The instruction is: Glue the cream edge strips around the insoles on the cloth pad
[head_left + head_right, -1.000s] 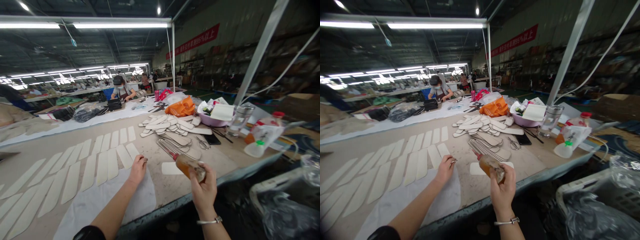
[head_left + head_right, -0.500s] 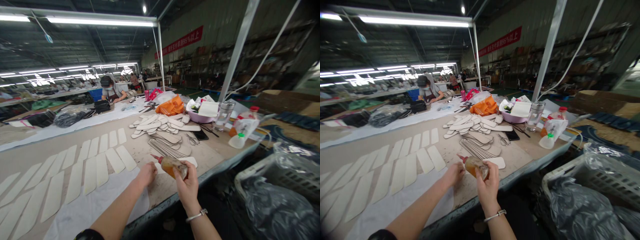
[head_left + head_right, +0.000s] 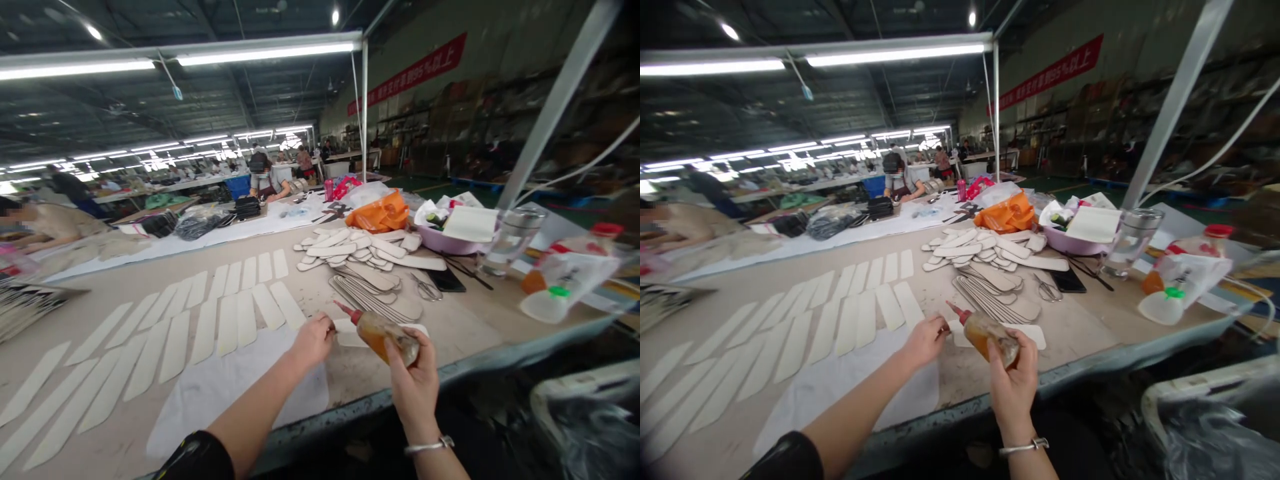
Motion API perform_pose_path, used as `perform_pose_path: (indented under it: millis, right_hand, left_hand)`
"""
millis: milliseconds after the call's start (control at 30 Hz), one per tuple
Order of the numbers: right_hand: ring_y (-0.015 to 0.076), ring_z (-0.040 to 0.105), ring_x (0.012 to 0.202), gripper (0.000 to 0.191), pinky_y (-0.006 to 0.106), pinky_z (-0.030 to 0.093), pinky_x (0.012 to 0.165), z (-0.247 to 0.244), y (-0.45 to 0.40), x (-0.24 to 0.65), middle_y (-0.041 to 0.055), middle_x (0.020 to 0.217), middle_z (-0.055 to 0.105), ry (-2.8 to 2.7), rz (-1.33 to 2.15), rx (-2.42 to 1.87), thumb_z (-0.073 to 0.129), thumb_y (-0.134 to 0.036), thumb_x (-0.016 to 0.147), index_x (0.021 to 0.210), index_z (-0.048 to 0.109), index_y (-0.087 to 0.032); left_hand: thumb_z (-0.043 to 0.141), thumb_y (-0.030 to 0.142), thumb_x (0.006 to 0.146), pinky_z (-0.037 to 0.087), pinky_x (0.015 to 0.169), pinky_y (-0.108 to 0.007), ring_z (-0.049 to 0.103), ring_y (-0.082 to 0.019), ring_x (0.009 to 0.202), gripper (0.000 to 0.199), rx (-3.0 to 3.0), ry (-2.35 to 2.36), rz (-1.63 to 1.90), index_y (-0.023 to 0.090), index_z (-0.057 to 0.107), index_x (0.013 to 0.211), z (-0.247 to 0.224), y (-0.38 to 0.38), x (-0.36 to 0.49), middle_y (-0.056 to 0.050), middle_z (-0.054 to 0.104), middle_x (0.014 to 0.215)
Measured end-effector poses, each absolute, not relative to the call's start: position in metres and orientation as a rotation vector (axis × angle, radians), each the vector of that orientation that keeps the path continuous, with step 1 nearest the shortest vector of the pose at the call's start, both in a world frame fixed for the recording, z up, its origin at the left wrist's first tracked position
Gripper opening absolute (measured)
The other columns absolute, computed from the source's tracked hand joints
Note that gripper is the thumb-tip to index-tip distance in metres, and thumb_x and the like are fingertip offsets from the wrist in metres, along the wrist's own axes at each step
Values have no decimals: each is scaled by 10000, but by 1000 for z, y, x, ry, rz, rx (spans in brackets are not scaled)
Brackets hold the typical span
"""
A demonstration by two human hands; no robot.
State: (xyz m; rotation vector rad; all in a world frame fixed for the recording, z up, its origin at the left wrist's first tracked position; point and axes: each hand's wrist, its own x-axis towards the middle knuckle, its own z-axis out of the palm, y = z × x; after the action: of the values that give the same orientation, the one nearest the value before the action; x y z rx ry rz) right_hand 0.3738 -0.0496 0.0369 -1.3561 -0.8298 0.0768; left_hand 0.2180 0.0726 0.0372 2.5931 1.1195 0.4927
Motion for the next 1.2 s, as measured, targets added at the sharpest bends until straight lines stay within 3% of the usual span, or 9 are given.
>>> perform_pose_path:
  millis: [200, 433, 533, 733, 933, 1200]
  right_hand:
    - [208, 500, 961, 368, 437, 378, 891, 35, -50, 368, 66, 1037, 505, -800, 192, -1314, 608, -321, 726, 1050, 488, -194]
    - [216, 505, 943, 328, 442, 393, 872, 21, -49, 331, 67, 1001, 523, -1054, 297, -1343, 596, -320, 739, 1028, 501, -197]
    - [221, 494, 960, 288, 440, 415, 851, 14, -50, 306, 73, 1000, 514, -1261, 319, -1304, 575, -281, 760, 1026, 498, -203]
    - [222, 495, 988, 307, 418, 469, 820, -4, -56, 264, 99, 1058, 468, -1591, 327, -1245, 517, -168, 777, 1077, 474, -221]
    - [218, 499, 1001, 389, 383, 491, 811, -8, -55, 244, 109, 1094, 446, -1797, 301, -1214, 469, -88, 739, 1103, 473, -223]
    - [193, 524, 932, 410, 335, 498, 774, 4, -54, 237, 92, 1048, 468, -1884, 308, -1237, 439, -30, 679, 1033, 521, -221]
  left_hand:
    - [398, 169, 827, 421, 748, -279, 524, -157, 808, 152, 2624, 1272, 483, 184, 546, 795, 59, 37, 117, -47, 551, 823]
    - [451, 203, 808, 429, 703, -283, 540, -161, 759, 101, 2505, 1584, 287, 195, 538, 756, 26, -1, 28, -30, 562, 782]
    - [493, 224, 791, 433, 667, -275, 542, -151, 719, 66, 2393, 1634, 325, 191, 537, 754, 19, -8, 16, -22, 561, 761]
    - [402, 188, 855, 439, 838, -289, 524, -158, 931, 238, 2499, 1318, 526, 207, 595, 993, 16, -14, -2, -76, 575, 989]
    - [425, 172, 852, 450, 863, -331, 525, -170, 954, 302, 2635, 1207, 558, 230, 584, 1103, 0, -13, -19, -75, 605, 1053]
    - [450, 135, 821, 453, 872, -358, 515, -180, 954, 315, 2786, 1098, 500, 215, 590, 1092, -4, -8, -20, -57, 620, 1061]
